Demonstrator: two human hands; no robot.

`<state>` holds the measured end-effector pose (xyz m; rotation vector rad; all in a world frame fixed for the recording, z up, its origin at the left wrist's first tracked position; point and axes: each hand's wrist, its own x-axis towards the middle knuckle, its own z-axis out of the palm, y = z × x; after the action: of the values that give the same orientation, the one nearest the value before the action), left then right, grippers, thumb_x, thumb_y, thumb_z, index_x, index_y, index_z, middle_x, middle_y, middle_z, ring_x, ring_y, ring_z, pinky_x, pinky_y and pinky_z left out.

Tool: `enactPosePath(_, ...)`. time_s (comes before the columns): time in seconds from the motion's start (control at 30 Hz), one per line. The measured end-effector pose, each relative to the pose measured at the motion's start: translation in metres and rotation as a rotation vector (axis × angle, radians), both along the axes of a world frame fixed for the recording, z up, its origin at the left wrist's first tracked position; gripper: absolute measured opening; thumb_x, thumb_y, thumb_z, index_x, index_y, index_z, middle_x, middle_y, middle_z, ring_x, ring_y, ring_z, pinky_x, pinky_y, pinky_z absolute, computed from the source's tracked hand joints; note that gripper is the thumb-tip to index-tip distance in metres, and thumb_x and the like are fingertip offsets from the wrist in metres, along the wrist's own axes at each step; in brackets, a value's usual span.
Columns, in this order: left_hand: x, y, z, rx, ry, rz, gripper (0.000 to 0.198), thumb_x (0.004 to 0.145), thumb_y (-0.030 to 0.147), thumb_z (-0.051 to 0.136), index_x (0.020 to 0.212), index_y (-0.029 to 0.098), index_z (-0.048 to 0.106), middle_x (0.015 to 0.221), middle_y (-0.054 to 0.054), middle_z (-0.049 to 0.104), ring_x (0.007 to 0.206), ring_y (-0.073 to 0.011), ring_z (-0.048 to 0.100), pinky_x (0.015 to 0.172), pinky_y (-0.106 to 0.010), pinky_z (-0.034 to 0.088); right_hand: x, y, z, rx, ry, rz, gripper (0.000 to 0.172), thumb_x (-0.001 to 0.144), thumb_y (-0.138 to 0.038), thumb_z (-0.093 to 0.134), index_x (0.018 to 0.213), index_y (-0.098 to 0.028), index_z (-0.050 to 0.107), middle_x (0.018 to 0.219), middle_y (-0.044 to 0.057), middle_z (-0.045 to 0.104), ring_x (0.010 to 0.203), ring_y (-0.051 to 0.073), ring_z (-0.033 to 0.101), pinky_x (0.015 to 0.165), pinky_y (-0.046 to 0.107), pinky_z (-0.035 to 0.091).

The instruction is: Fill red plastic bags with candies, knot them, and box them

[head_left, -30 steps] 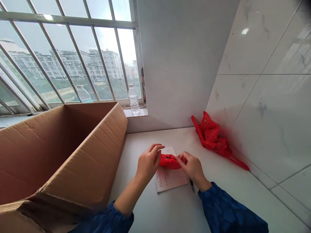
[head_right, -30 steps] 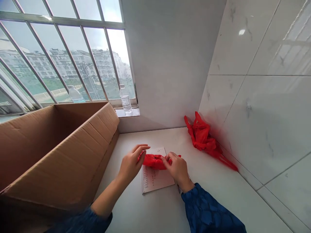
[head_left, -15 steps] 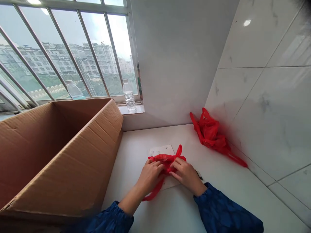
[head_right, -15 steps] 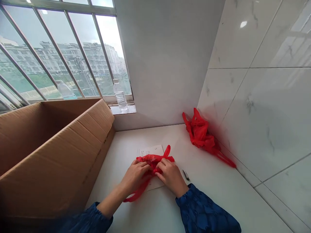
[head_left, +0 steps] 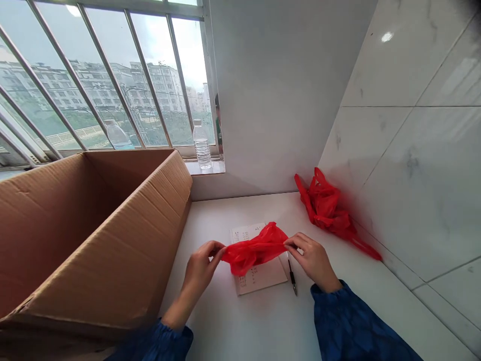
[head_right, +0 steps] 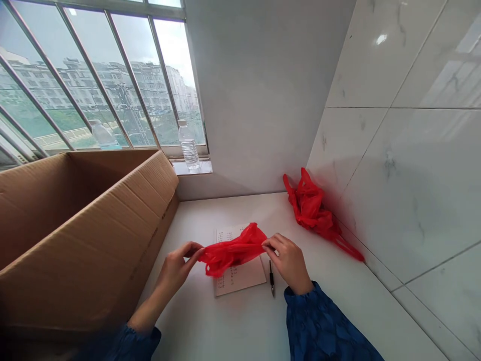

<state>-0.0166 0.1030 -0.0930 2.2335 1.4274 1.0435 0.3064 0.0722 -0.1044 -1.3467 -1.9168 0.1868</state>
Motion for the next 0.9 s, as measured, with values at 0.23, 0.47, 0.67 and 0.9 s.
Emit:
enactPosePath(0.23,0.018,-0.015,0.009,0.075,0.017,-0.019,0.021,0.096,0.033,0.055,0.112,0.023,0.064,0.103,-0.005,0.068,0.099,-0.0217,0.064,0.086,-0.036,0.051,-0.036,-0.012,0.010,-0.026,-0.065,-0.024,0.010,0.094,-0.034,0.059,0.099,-0.025,0.063,0.098,0.001,0.070,0.081,0.020,0.067,0.072,0.033,0.050)
enactPosePath(0.47,0.059,-0.016,0.012,0.202,0.298,-0.121,0.016,0.087,0.022,0.069,0.102,0.028,0.070,0.103,-0.003,0.072,0.098,-0.0257,0.060,0.086,-0.041,0.040,-0.065,-0.009,-0.002,-0.039,-0.138,0.008,0.016,0.095,-0.027,0.057,0.109,-0.025,0.062,0.103,0.004,0.071,0.085,0.023,0.070,0.066,0.032,0.049)
enactPosePath(0.67,0.042,-0.005,0.010,0.188,0.156,-0.028,0.016,0.094,0.029,0.060,0.085,0.025,0.071,0.085,-0.001,0.073,0.087,-0.0216,0.063,0.084,-0.038,0.040,-0.037,-0.004,0.001,-0.011,-0.050,-0.049,0.016,0.098,-0.026,0.050,0.089,-0.025,0.063,0.088,0.000,0.068,0.076,0.019,0.066,0.067,0.031,0.046)
enactPosePath(0.9,0.016,-0.007,0.007,0.107,-0.098,0.147,0.031,0.100,0.041,0.048,0.090,0.020,0.068,0.086,-0.003,0.073,0.080,-0.0197,0.068,0.070,-0.029,0.049,-0.016,-0.005,0.003,-0.014,0.120,-0.151,0.017,0.099,-0.030,0.047,0.095,-0.025,0.064,0.094,0.002,0.069,0.079,0.020,0.066,0.068,0.032,0.049)
